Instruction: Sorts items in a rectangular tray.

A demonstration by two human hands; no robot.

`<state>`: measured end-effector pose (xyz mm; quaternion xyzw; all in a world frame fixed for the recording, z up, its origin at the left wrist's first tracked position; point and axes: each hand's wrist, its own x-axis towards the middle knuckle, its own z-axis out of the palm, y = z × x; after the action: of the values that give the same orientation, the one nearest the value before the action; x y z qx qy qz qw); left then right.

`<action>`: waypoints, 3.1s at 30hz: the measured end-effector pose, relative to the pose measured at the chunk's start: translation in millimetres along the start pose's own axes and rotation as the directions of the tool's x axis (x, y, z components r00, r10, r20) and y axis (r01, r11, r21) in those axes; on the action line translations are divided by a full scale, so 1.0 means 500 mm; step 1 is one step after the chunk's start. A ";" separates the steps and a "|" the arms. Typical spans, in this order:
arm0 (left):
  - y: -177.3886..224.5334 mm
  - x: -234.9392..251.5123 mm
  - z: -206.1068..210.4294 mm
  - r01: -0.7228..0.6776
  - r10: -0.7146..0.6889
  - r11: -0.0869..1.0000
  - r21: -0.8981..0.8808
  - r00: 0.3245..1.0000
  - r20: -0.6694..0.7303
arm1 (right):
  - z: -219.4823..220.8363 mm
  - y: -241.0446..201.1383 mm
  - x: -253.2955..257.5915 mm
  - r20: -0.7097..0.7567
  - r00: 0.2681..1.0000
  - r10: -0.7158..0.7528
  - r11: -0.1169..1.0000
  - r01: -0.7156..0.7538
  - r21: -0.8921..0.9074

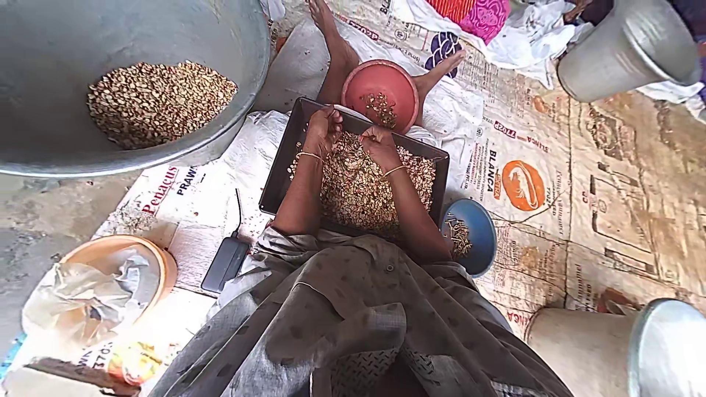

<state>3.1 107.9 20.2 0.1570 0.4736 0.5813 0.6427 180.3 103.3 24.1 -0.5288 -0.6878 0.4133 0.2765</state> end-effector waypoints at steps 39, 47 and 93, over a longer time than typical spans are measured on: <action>0.002 -0.004 0.003 -0.109 0.016 0.920 0.375 0.970 0.243 | 0.049 -0.001 -0.014 0.002 1.000 -0.009 0.737 0.008 -0.676; 0.005 0.004 -0.005 -0.234 0.155 0.782 0.577 0.971 0.183 | -0.014 0.035 -0.007 -0.230 0.971 -0.071 0.990 0.097 0.103; 0.025 0.003 -0.025 -0.064 0.059 0.998 0.029 0.990 0.131 | 0.072 -0.068 -0.112 0.243 0.959 0.144 0.730 0.063 -0.681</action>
<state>-14.4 108.3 22.4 0.2196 0.4352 0.5816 0.6513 150.1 36.6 38.6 -0.5444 -0.8112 0.2084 -0.0460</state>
